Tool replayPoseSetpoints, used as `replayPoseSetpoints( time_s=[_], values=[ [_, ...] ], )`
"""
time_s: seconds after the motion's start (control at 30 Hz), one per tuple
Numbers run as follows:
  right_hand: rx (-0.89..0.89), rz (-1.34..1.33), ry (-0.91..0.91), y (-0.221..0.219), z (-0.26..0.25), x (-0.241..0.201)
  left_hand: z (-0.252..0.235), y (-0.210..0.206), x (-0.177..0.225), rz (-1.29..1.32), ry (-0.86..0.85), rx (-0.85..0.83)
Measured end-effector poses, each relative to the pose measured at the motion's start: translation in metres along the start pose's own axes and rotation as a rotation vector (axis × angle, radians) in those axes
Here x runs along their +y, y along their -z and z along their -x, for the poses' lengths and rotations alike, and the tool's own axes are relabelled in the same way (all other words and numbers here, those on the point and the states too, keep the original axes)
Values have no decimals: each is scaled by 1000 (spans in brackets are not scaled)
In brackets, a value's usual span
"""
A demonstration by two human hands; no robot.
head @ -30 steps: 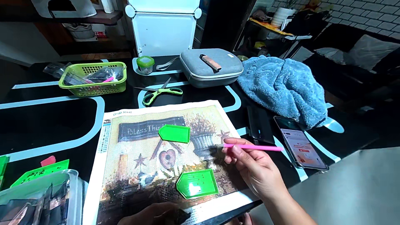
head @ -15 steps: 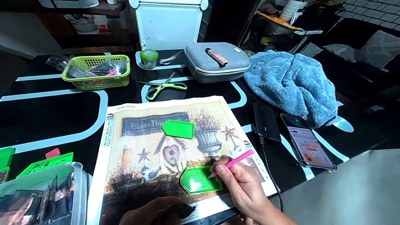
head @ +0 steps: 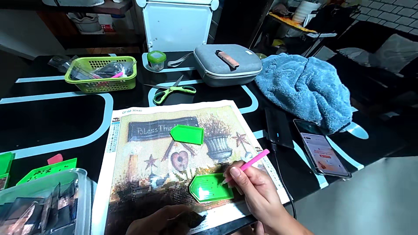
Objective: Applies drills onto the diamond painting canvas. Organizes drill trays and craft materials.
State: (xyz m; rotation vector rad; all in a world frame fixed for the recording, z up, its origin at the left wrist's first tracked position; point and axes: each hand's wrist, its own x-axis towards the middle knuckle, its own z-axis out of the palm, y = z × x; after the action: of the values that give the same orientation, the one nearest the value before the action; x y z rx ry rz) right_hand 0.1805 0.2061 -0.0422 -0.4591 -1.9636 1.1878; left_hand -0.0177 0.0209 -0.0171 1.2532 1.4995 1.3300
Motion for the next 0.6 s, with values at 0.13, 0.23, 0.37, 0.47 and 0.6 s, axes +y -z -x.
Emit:
replayPoseSetpoints(
  time_s=[0.13,0.23,0.37,0.47,0.6],
  values=[
    [-34,53,24,0,0,0,0,0,-1,15,-7,1],
    [-61,128,58,-1,1,0,0,0,-1,16,-3,0],
    [-63,138,65,0,1,1,0,0,-1,12,-8,-5],
    [-7,-17,-21,1,1,-1,0,0,-2,15,-16,-11],
    [148,-247,-229,14,-11,-11,-1,0,-4,28,-22,-12]
  ],
)
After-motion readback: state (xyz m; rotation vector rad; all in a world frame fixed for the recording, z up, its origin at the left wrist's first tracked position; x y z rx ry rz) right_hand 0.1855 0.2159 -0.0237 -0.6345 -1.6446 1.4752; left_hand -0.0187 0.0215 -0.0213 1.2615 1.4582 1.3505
